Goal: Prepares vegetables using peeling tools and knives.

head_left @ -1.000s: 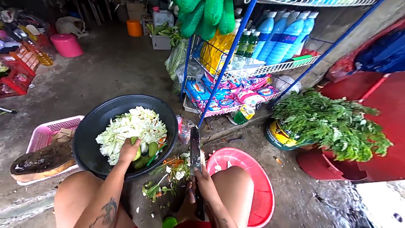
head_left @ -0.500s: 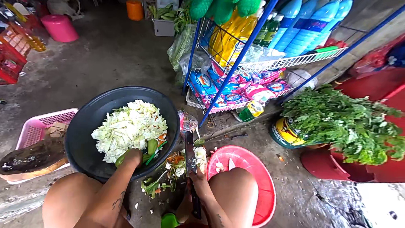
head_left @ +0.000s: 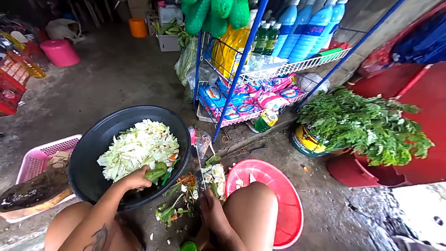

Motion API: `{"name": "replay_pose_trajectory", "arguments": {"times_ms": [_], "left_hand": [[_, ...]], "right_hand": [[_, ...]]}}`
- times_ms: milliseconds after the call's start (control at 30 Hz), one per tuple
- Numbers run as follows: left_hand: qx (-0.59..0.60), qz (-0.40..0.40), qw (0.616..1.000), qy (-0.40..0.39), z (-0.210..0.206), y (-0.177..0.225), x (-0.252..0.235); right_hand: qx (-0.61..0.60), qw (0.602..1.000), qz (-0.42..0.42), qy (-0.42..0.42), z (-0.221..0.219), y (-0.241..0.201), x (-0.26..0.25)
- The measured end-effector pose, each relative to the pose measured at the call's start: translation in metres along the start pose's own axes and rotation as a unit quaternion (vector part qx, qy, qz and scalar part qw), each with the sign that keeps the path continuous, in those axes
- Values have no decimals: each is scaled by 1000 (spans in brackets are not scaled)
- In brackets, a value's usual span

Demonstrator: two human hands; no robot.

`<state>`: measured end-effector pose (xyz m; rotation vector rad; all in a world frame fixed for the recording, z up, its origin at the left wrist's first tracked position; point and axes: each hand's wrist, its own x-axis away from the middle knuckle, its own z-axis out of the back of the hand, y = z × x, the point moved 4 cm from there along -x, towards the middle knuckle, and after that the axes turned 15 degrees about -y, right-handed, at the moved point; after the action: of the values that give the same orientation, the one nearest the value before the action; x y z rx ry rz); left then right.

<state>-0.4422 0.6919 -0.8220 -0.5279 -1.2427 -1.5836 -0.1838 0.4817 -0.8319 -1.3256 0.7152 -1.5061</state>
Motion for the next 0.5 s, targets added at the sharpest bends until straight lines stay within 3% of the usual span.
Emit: {"name": "replay_pose_trajectory", "arguments": {"times_ms": [67, 167, 367, 500], "left_hand": [[6, -100, 994, 47, -2, 25, 27], [-42, -171, 978, 108, -16, 65, 54], [-100, -163, 975, 116, -43, 112, 68], [-123, -155, 975, 100, -48, 125, 69]], "right_hand": [[102, 995, 16, 15, -3, -20, 14], [176, 983, 30, 35, -6, -37, 28], [231, 966, 66, 91, -1, -41, 48], [230, 970, 35, 75, 1, -38, 56]]}}
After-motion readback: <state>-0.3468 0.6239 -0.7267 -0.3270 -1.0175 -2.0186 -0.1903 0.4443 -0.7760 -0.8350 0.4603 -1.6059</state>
